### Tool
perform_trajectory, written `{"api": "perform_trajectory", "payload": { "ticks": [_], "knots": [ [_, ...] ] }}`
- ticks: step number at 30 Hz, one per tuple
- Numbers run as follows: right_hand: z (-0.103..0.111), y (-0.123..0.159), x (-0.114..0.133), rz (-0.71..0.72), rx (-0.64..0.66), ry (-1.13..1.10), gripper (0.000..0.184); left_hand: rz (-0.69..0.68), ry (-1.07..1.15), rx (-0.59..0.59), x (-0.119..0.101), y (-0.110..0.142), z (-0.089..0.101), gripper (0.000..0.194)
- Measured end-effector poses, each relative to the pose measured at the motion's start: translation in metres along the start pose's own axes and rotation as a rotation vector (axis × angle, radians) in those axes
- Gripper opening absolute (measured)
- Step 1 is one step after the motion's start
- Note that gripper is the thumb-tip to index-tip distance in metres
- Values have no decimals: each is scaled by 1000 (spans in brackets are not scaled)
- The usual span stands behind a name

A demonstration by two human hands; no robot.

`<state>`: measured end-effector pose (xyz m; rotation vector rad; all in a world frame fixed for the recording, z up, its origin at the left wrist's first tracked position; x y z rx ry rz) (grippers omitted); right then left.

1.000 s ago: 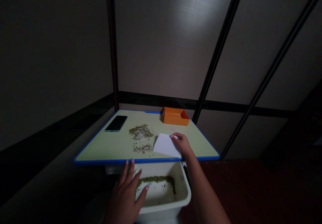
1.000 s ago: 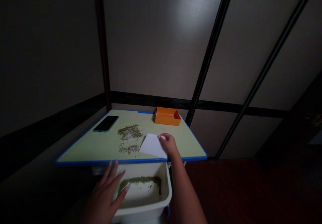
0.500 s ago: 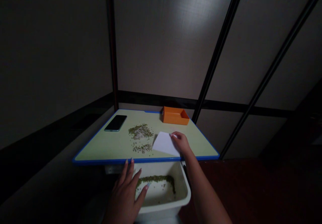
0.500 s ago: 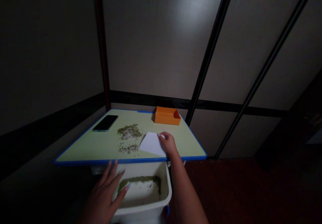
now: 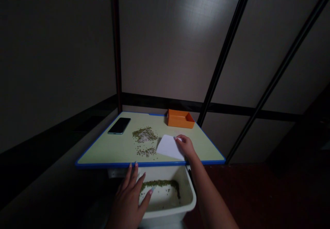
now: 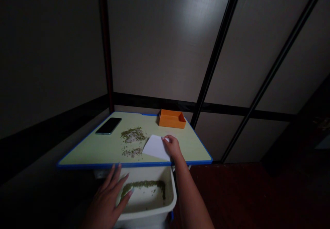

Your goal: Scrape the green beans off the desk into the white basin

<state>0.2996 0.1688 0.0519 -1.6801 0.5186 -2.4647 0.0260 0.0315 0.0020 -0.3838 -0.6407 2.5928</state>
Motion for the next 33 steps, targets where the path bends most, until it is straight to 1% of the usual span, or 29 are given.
{"api": "perform_trajectory", "payload": {
  "ticks": [5,11,16,22,27,33],
  "knots": [
    [1,0,1,10,-23,-31,34,-9,4,-17,0,1,0,40],
    [1,0,-2,-19,-8,-59,33,-15,-19,-19,1,1,-1,40],
    [1,-2,-5,11,-24,-32,35,-22,-53,-43,1,0,0,40],
    [1,-2,-5,29,3,-38,32,-37,-51,-48,-2,0,4,40],
    [0,0,-2,30,25,-62,30,-20,-36,-35,0,0,1,41],
    [-1,0,-1,57,50,-81,30,-31,-25,-29,1,0,1,41]
  ]
}}
Point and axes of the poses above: each hand's wrist, its own y-axis away from the middle knuckle, its own z-axis out of the back of the hand, x = y × z, the point moved 3 cm from there along -y, towards the middle knuckle, and after that the axes turned 9 degrees about x, right-handed, at the moved point
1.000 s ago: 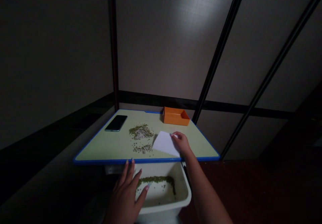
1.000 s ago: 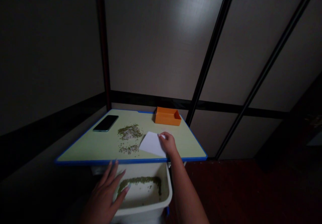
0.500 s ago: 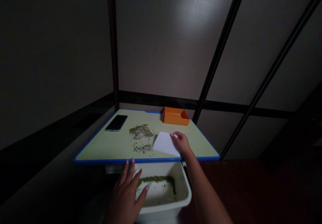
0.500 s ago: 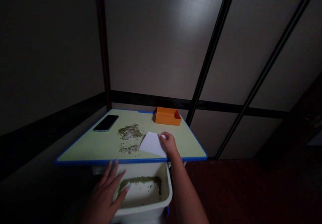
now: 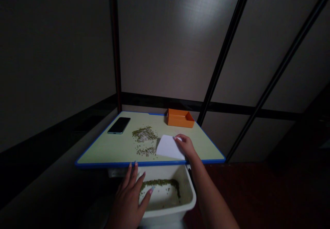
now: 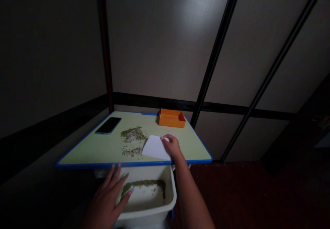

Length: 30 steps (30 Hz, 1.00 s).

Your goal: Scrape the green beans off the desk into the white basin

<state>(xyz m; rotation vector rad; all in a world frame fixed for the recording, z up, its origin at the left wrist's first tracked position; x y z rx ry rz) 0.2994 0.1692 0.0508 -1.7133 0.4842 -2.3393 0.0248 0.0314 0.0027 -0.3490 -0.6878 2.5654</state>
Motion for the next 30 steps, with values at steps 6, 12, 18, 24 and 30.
{"api": "perform_trajectory", "payload": {
  "ticks": [6,12,18,24,30],
  "knots": [
    [-1,-1,-3,-10,-11,-23,30,27,22,35,0,-1,0,40],
    [-1,0,4,-8,3,-49,27,19,13,11,0,-2,1,39],
    [0,2,5,-31,13,-75,27,-16,-27,-18,-3,-2,5,39],
    [-1,6,5,-93,-19,-264,34,-7,-5,-3,-2,-2,4,40],
    [2,10,10,-101,-98,-391,42,1,24,-11,-1,0,1,40]
  ]
}}
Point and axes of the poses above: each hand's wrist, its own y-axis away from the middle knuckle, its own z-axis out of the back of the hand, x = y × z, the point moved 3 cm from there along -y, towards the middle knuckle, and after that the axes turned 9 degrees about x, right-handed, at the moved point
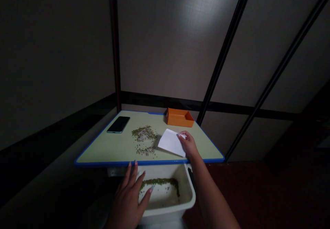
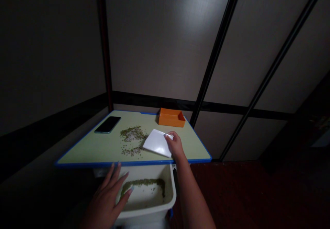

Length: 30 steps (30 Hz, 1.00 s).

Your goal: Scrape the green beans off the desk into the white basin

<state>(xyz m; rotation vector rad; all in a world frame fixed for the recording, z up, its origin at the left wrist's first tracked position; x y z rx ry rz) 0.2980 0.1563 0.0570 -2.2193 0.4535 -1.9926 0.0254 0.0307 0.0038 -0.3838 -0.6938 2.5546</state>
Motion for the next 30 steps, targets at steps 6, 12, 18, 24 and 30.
{"api": "perform_trajectory", "payload": {
  "ticks": [6,12,18,24,30],
  "knots": [
    [0,2,3,5,2,32,48,2,-24,9,-1,-1,1,40],
    [6,-3,-3,114,-14,20,31,13,-25,18,-1,-2,1,40],
    [11,-9,-8,146,-52,42,27,33,-1,36,0,-1,0,40],
    [7,-3,-2,53,-63,61,34,23,-16,38,1,-1,-1,40],
    [5,-2,0,32,-34,85,36,13,-31,38,2,-1,-2,40]
  ]
}}
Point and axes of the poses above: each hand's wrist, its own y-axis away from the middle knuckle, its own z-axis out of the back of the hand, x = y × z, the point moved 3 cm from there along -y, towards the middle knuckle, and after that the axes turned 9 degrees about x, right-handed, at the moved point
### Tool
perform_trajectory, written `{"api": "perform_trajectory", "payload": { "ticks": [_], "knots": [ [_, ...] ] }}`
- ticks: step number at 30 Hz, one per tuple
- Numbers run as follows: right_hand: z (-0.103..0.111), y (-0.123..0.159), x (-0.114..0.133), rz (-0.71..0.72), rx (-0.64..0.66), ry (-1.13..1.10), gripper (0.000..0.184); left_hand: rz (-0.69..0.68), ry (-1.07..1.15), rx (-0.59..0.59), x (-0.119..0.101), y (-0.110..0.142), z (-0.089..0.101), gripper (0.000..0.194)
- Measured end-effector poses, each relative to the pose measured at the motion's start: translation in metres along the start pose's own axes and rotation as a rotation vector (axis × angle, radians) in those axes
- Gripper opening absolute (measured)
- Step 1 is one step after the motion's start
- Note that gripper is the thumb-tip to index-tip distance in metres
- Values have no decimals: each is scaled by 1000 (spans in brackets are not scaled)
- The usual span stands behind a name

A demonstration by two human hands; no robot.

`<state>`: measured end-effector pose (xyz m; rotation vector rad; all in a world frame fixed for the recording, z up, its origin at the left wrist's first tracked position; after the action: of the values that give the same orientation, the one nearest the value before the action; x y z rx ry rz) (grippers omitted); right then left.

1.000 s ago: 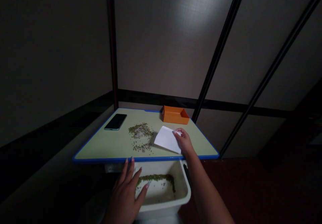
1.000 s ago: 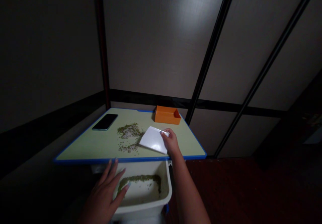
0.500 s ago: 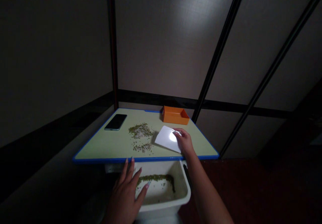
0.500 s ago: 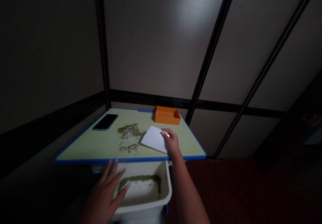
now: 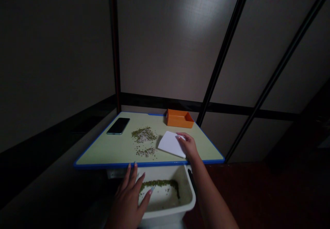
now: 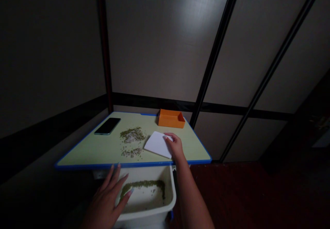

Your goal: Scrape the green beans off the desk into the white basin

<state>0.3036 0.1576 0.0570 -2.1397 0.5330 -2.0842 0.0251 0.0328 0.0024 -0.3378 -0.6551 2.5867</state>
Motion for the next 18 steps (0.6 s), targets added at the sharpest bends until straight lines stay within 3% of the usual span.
{"api": "perform_trajectory", "payload": {
  "ticks": [18],
  "knots": [
    [2,0,-2,-6,17,50,37,49,67,20,1,1,-2,40]
  ]
}}
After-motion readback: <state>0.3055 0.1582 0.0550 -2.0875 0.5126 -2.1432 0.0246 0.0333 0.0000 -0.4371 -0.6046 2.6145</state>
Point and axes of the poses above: each hand's wrist, its own y-axis away from the middle knuckle, its own z-axis out of the back of the hand, x = y × z, the point moved 3 cm from there along -y, towards the middle knuckle, and after that the axes turned 9 degrees about x, right-handed, at the moved point
